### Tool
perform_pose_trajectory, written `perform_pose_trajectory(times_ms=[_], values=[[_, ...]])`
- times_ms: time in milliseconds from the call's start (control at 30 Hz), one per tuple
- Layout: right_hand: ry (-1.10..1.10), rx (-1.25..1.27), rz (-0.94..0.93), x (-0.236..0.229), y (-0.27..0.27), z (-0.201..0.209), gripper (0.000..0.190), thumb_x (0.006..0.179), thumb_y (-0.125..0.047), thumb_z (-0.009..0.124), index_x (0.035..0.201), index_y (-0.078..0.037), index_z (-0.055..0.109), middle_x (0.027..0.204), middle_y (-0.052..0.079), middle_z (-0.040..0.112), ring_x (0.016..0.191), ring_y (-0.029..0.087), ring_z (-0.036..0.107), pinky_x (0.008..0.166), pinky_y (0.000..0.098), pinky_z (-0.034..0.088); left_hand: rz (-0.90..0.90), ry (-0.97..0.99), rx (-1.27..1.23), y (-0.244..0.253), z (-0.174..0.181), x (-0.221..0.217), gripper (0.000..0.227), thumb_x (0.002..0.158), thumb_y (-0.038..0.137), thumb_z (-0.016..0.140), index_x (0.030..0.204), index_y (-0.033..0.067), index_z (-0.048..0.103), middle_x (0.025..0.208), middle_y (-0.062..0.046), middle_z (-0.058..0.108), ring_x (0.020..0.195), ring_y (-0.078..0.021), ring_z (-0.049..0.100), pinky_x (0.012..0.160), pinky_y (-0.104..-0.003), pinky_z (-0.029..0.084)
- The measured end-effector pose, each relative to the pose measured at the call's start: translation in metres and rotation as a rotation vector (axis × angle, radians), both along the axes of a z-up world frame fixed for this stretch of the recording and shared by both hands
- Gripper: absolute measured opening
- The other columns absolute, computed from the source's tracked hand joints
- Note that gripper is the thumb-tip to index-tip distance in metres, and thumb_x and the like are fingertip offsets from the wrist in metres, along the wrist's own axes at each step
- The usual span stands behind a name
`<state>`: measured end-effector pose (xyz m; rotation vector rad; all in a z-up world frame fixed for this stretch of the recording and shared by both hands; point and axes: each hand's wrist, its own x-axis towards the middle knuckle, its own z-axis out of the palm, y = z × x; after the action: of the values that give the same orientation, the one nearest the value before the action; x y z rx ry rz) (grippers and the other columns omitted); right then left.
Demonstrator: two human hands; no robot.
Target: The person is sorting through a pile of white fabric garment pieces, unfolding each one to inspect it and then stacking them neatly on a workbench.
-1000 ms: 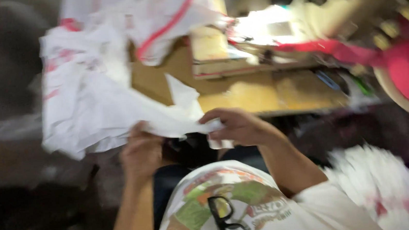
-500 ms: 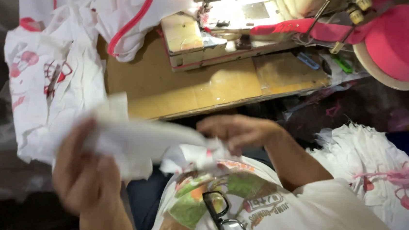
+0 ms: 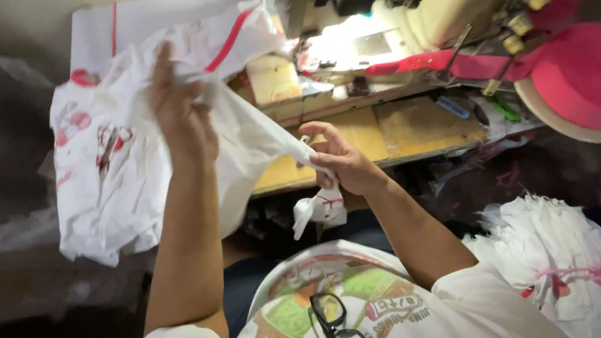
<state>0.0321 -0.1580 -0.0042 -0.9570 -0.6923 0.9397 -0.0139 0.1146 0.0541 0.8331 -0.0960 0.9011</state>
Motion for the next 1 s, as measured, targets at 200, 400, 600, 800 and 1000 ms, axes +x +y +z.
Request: perform_pose_trajectory(times_ms=[200, 400, 600, 800, 1000], values=[[-0.121, -0.203, -0.240, 0.017, -0.009, -0.004, 0.059, 0.094, -0.017, 0.069, 0.147, -0.018, 0.043, 0.092, 0.011, 0.064, 0.046, 0.009, 0.043, 0.041, 0.0215, 0.038, -0.072, 0.473, -0.218, -0.015, -0.019, 0.089, 0.087, 0.075, -0.011, 0.052, 0.159, 0.0038, 0.039, 0.121, -0.012, 0.061, 0.081, -0.0171, 0.052, 0.077, -0.034, 0.055], [-0.099, -0.069, -0.463, 0.030, 0.005, 0.011, 0.040, 0.095, -0.011, 0.066, 0.133, -0.008, 0.054, 0.074, 0.016, 0.064, 0.040, 0.010, 0.037, 0.036, 0.0207, 0.031, -0.002, -0.035, 0.048, 0.047, 0.020, 0.081, 0.037, 0.101, 0.011, 0.054, 0.134, 0.0012, 0.068, 0.103, -0.003, 0.069, 0.085, -0.0109, 0.059, 0.079, -0.021, 0.046], [-0.485, 0.122, -0.312, -0.001, 0.040, -0.044, 0.049, 0.101, 0.010, 0.054, 0.144, -0.013, 0.049, 0.097, 0.006, 0.071, 0.073, 0.012, 0.069, 0.055, 0.0254, 0.054, 0.333, 0.205, 0.285, 0.114, 0.002, -0.074, 0.030, 0.085, 0.017, 0.064, 0.108, 0.0037, 0.079, 0.099, -0.009, 0.075, 0.080, -0.0170, 0.064, 0.068, -0.031, 0.045], [-0.255, -0.439, 0.050, -0.060, 0.035, -0.053, 0.046, 0.095, -0.006, 0.055, 0.141, -0.001, 0.053, 0.075, 0.003, 0.060, 0.040, 0.012, 0.056, 0.043, 0.0210, 0.043, 0.919, 1.378, 1.335, 0.116, -0.143, -0.134, 0.035, 0.082, 0.021, 0.068, 0.114, 0.0206, 0.082, 0.131, -0.024, 0.047, 0.118, -0.0433, 0.052, 0.105, -0.046, 0.038], [-0.084, -0.523, -0.034, -0.068, 0.037, -0.062, 0.043, 0.096, -0.017, 0.066, 0.135, -0.003, 0.057, 0.087, 0.021, 0.070, 0.043, 0.027, 0.067, 0.038, 0.0326, 0.054, 0.523, 0.819, 1.298, -0.003, -0.148, -0.007, 0.047, 0.070, 0.015, 0.074, 0.115, 0.0022, 0.067, 0.106, -0.022, 0.067, 0.106, -0.0419, 0.066, 0.097, -0.049, 0.053]])
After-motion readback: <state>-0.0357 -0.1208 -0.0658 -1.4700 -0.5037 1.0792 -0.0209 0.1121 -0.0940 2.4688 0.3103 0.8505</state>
